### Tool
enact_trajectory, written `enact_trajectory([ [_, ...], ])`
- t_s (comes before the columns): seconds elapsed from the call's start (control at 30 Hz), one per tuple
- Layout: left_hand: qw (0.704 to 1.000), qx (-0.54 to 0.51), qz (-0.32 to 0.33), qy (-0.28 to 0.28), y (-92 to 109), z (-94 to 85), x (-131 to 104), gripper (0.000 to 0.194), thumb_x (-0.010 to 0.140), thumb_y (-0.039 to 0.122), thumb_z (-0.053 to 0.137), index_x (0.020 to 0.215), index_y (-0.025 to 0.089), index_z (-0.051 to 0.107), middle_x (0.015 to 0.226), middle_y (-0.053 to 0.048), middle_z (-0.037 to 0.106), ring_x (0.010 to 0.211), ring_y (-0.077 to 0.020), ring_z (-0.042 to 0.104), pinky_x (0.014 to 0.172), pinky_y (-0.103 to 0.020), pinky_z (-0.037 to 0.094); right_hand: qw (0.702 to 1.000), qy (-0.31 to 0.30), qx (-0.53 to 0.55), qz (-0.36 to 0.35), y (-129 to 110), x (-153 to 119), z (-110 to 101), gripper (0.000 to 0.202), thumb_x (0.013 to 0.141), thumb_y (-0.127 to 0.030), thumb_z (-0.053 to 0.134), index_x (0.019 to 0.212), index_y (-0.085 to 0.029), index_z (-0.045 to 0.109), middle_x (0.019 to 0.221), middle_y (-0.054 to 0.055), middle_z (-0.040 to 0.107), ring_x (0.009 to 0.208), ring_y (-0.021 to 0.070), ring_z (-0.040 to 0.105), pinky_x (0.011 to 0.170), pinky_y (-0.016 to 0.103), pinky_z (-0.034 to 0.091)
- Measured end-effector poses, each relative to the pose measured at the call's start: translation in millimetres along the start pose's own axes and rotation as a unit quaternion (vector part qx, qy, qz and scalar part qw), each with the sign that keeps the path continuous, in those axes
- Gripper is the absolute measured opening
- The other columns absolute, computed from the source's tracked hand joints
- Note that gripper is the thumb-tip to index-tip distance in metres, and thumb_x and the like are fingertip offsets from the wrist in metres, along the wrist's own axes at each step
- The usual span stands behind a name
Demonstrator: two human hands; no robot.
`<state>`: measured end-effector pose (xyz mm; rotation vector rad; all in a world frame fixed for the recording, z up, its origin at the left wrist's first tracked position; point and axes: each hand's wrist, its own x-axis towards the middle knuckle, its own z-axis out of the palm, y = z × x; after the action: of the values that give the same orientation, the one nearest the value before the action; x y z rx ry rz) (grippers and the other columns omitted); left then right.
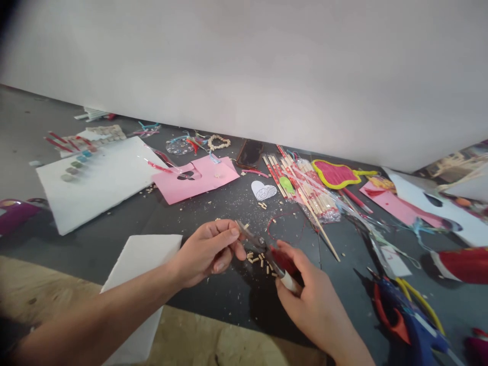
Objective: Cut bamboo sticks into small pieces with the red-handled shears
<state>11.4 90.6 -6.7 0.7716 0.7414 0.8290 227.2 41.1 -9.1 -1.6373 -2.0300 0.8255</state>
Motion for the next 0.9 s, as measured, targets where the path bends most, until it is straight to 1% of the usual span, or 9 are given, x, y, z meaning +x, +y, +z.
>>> enact_trajectory([
  [0.07,0.999,-0.030,-0.022,-0.012,2.2,0.2,-2.2,0.024,0.081,0.037,0.056,0.074,0.015,0.053,0.062,-0.002,0.067,0.028,-0.0021,0.038,0.029,-0.014,0.023,0.997,-0.036,0.065,0.030,-3.4,-2.5,-3.5,0.037,0.081,-0.024,0.051,0.118,-0.022,0.052,0.126,0.009,0.055,0.112,0.0202,0.054,0.094,0.034,0.045],
  [0.13,0.997,-0.054,-0.039,-0.025,2.6,-0.1,-3.0,0.024,0.081,0.037,0.057,0.073,0.015,0.053,0.061,-0.002,0.068,0.027,-0.0025,0.039,0.028,-0.014,0.024,0.991,-0.071,0.102,0.041,-6.5,-4.3,-7.0,0.036,0.081,-0.025,0.052,0.118,-0.022,0.055,0.128,0.009,0.054,0.116,0.0215,0.051,0.097,0.036,0.041],
  [0.27,0.994,-0.078,-0.068,-0.042,1.1,-3.1,-0.7,0.022,0.081,0.035,0.057,0.074,0.014,0.054,0.059,-0.002,0.068,0.026,-0.0031,0.041,0.027,-0.013,0.024,0.980,-0.111,0.155,0.061,-9.6,-5.7,-11.7,0.044,0.081,-0.028,0.053,0.125,-0.025,0.052,0.128,0.008,0.054,0.119,0.0227,0.048,0.100,0.039,0.037],
  [0.37,0.990,-0.100,-0.087,-0.055,0.2,-6.3,2.0,0.020,0.081,0.032,0.057,0.074,0.013,0.056,0.058,-0.002,0.068,0.026,-0.0029,0.041,0.026,-0.013,0.024,0.968,-0.134,0.197,0.074,-9.4,-5.4,-12.1,0.045,0.082,-0.032,0.054,0.126,-0.025,0.050,0.125,0.009,0.057,0.115,0.0233,0.052,0.099,0.041,0.038],
  [0.47,0.987,-0.117,-0.099,-0.055,-0.4,-8.1,3.6,0.019,0.082,0.029,0.056,0.073,0.012,0.057,0.058,-0.003,0.068,0.027,-0.0025,0.041,0.026,-0.012,0.025,0.959,-0.149,0.225,0.082,-9.4,-4.9,-11.5,0.044,0.083,-0.035,0.053,0.125,-0.025,0.051,0.121,0.009,0.059,0.111,0.0231,0.056,0.096,0.042,0.041],
  [0.57,0.984,-0.129,-0.106,-0.053,-0.7,-7.9,3.9,0.019,0.082,0.026,0.055,0.072,0.011,0.058,0.057,-0.004,0.068,0.027,-0.0025,0.041,0.026,-0.012,0.025,0.961,-0.149,0.221,0.078,-9.9,-5.5,-10.7,0.043,0.083,-0.035,0.053,0.125,-0.025,0.050,0.123,0.008,0.058,0.111,0.0227,0.055,0.096,0.041,0.041],
  [0.73,0.982,-0.138,-0.114,-0.053,-0.3,-6.7,3.9,0.018,0.082,0.023,0.052,0.070,0.011,0.058,0.055,-0.004,0.067,0.026,-0.0027,0.040,0.025,-0.012,0.025,0.980,-0.121,0.150,0.041,-10.0,-7.5,-9.5,0.044,0.083,-0.032,0.052,0.127,-0.028,0.049,0.131,0.008,0.052,0.119,0.0222,0.048,0.100,0.039,0.037],
  [0.9,0.985,-0.118,-0.121,-0.038,-1.3,-5.8,3.2,0.018,0.080,0.025,0.053,0.070,0.011,0.057,0.051,-0.003,0.065,0.025,-0.0029,0.039,0.025,-0.012,0.025,0.990,-0.111,0.089,0.009,-7.7,-8.2,-9.6,0.045,0.082,-0.025,0.051,0.127,-0.029,0.050,0.132,0.007,0.051,0.120,0.0234,0.047,0.097,0.039,0.040],
])
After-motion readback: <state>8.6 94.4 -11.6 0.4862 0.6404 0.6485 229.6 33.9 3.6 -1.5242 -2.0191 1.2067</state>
